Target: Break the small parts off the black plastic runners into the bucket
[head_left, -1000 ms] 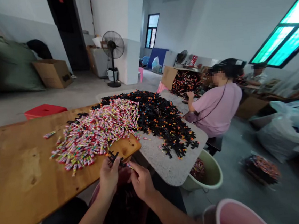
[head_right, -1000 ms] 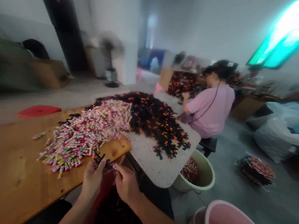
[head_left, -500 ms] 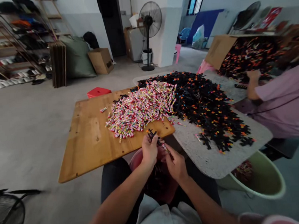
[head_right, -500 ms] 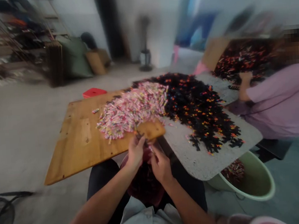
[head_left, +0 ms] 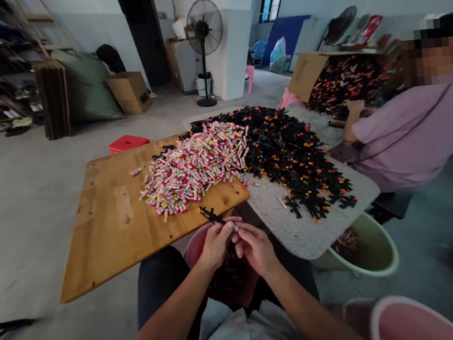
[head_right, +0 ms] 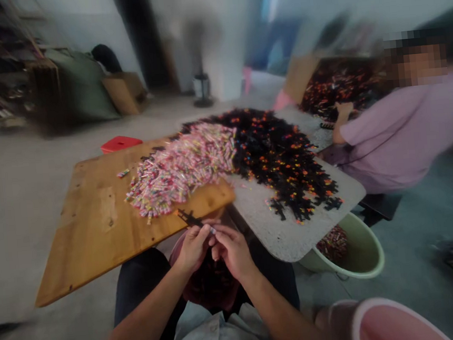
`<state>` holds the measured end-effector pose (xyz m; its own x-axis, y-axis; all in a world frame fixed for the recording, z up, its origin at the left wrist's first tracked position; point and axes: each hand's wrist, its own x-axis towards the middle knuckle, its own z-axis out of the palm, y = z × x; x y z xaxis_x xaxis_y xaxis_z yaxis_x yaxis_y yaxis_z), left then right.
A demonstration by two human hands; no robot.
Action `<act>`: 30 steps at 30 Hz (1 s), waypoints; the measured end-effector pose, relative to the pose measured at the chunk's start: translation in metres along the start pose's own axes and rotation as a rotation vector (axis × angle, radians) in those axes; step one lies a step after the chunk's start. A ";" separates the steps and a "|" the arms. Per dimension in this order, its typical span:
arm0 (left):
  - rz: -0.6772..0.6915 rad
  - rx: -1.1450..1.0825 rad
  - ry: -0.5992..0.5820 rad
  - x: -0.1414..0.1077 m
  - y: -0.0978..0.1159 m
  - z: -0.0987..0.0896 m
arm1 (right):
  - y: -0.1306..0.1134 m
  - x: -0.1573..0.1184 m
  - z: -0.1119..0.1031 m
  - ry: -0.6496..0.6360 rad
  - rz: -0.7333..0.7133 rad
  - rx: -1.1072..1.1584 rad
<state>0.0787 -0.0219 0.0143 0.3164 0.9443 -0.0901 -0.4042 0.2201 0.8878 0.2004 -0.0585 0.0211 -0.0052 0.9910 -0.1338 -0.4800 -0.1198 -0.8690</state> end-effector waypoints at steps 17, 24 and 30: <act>-0.367 1.085 -0.154 -0.032 -0.041 -0.093 | -0.092 0.052 -0.162 0.669 0.224 -1.799; -0.112 0.893 -0.166 0.003 -0.016 -0.039 | -0.095 0.054 -0.152 0.584 0.325 -1.766; 0.118 0.998 -0.204 0.034 -0.029 -0.028 | -0.107 0.053 -0.141 0.659 0.252 -1.769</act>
<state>0.0770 0.0106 -0.0273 0.4982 0.8669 0.0175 0.4272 -0.2629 0.8651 0.3754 -0.0015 0.0399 0.5705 0.8173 -0.0811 0.8004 -0.5753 -0.1685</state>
